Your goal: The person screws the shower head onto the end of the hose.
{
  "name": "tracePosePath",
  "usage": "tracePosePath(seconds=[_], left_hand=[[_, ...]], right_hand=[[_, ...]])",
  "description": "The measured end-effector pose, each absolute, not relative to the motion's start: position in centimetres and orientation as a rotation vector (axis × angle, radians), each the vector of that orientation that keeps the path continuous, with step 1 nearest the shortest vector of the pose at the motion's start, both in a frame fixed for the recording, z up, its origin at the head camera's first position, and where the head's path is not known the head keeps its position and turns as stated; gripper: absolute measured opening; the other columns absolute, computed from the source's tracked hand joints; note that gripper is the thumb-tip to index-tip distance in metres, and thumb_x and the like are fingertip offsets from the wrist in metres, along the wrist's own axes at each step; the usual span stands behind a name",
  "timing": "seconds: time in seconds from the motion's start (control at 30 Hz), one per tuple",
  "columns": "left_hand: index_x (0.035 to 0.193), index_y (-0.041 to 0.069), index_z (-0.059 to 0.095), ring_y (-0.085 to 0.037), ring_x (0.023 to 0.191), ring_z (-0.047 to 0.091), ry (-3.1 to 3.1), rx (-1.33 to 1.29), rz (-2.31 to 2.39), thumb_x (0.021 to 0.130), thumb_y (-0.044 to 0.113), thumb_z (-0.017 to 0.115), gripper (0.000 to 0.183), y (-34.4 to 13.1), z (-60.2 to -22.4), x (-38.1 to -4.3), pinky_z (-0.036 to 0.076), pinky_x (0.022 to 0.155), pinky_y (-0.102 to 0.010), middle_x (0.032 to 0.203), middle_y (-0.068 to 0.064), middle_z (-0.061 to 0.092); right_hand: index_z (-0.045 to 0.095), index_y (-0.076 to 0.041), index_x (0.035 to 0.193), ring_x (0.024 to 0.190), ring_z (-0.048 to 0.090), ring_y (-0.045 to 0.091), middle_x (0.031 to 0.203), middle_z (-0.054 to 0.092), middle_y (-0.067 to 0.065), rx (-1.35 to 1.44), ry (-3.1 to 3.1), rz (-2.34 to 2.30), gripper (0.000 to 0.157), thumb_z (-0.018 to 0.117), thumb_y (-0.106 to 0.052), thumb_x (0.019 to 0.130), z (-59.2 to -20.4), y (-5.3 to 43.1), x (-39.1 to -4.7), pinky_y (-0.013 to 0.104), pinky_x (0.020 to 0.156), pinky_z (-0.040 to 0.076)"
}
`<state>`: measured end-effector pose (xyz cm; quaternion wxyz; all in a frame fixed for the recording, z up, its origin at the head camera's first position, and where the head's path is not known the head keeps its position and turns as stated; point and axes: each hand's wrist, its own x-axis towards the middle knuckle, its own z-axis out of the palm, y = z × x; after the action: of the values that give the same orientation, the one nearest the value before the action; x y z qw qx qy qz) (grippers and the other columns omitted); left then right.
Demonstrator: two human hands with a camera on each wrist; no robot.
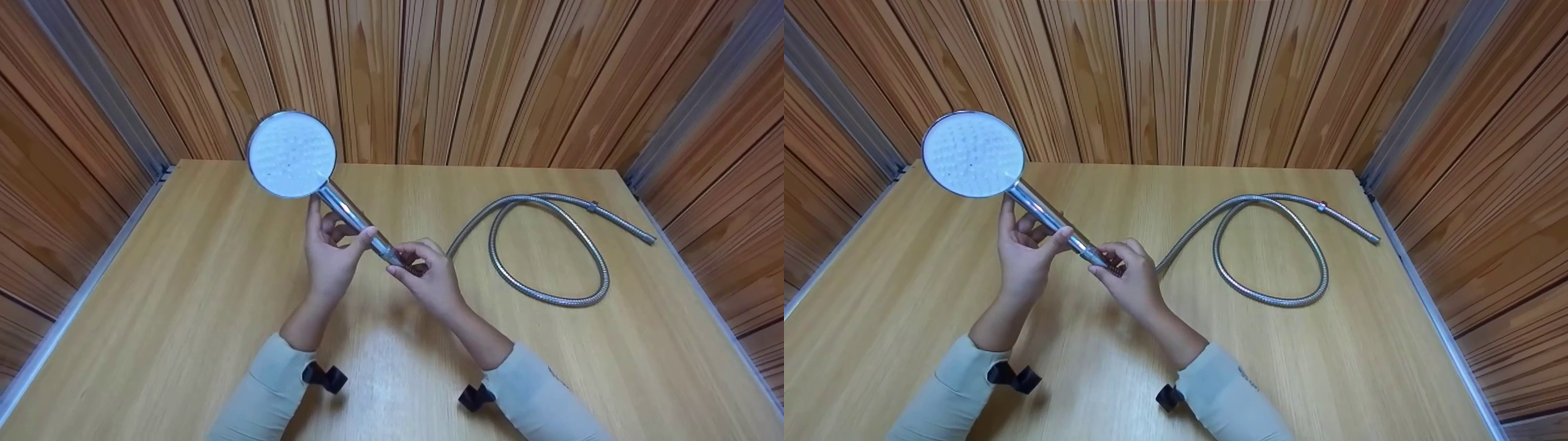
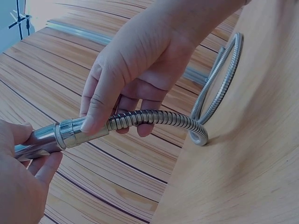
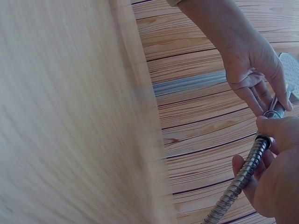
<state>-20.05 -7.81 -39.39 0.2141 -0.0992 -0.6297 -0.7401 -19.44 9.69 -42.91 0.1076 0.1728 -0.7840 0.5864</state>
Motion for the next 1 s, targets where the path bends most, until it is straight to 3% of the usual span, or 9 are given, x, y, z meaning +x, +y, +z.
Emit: tracePosePath(seconds=[0.37,0.6,1.0], left_hand=[[0.156,0.014,0.017,-0.027,0.091,0.064,-1.757,-0.318,-1.991,0.081,0.009,0.080,0.098,-7.86,-39.64,-20.34,0.058,0.074,-0.047,0.112,-0.010,0.063],[0.155,0.014,0.019,-0.027,0.092,0.064,-1.760,-0.330,-2.020,0.082,0.008,0.079,0.094,-7.57,-39.50,-20.15,0.059,0.075,-0.044,0.113,-0.012,0.062],[0.155,0.017,0.021,-0.029,0.091,0.064,-1.739,-0.351,-2.019,0.082,0.009,0.079,0.094,-7.54,-39.51,-19.91,0.059,0.072,-0.042,0.113,-0.012,0.062]], right_hand=[[0.064,-0.006,0.120,0.094,0.060,0.020,0.103,0.065,0.003,0.666,-2.253,1.798,0.030,0.069,-0.015,0.092,-42.98,10.32,-19.55,0.031,0.074,0.056],[0.066,-0.013,0.111,0.087,0.060,0.017,0.096,0.065,-0.002,0.577,-2.317,1.749,0.039,0.085,-0.018,0.077,-42.70,10.31,-19.59,0.031,0.072,0.055],[0.070,-0.003,0.106,0.088,0.061,0.019,0.098,0.063,0.007,0.583,-2.274,1.714,0.023,0.076,-0.005,0.084,-42.24,9.92,-19.01,0.029,0.068,0.056]])
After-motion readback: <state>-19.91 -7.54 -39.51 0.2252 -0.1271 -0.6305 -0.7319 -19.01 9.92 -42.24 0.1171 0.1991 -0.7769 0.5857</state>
